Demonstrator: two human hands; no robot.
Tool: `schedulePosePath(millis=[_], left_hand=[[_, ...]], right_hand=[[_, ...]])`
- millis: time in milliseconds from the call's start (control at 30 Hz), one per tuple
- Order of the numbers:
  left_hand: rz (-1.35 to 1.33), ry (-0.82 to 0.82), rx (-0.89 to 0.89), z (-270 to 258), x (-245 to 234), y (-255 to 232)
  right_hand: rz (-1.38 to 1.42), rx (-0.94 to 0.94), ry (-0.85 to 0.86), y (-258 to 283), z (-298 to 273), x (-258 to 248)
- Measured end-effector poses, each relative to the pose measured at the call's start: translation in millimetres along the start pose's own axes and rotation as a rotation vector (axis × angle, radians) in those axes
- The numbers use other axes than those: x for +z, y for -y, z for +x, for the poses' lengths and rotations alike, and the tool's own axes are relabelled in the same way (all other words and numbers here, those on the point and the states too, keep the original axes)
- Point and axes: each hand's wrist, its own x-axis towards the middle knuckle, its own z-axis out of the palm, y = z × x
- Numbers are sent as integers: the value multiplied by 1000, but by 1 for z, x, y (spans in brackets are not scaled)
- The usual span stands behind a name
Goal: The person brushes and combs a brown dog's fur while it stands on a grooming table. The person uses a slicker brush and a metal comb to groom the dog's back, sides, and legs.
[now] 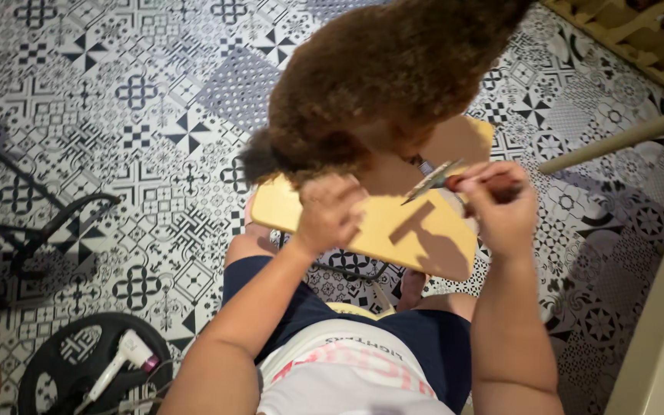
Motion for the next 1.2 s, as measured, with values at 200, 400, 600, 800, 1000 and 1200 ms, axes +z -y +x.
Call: schedulePosePath(millis=[200, 400, 600, 800, 1000, 1200], left_hand=[[149, -6, -351, -5, -35, 50], [-28, -61, -465, -19, -36, 62], [-37, 196, -21, -30, -30, 53], [-169, 734, 189, -2, -7, 34], [138, 934, 363, 44, -8, 84], [420, 517, 657, 64, 4, 121]], right_hand=[[60, 64, 55, -51, -3, 49], [-370, 97, 154, -61, 41, 101], [102, -255, 23, -20, 40, 99], [103, -196, -66, -12, 4, 72], [44, -252, -131, -20, -24, 32], [44, -49, -122, -26, -28, 24]])
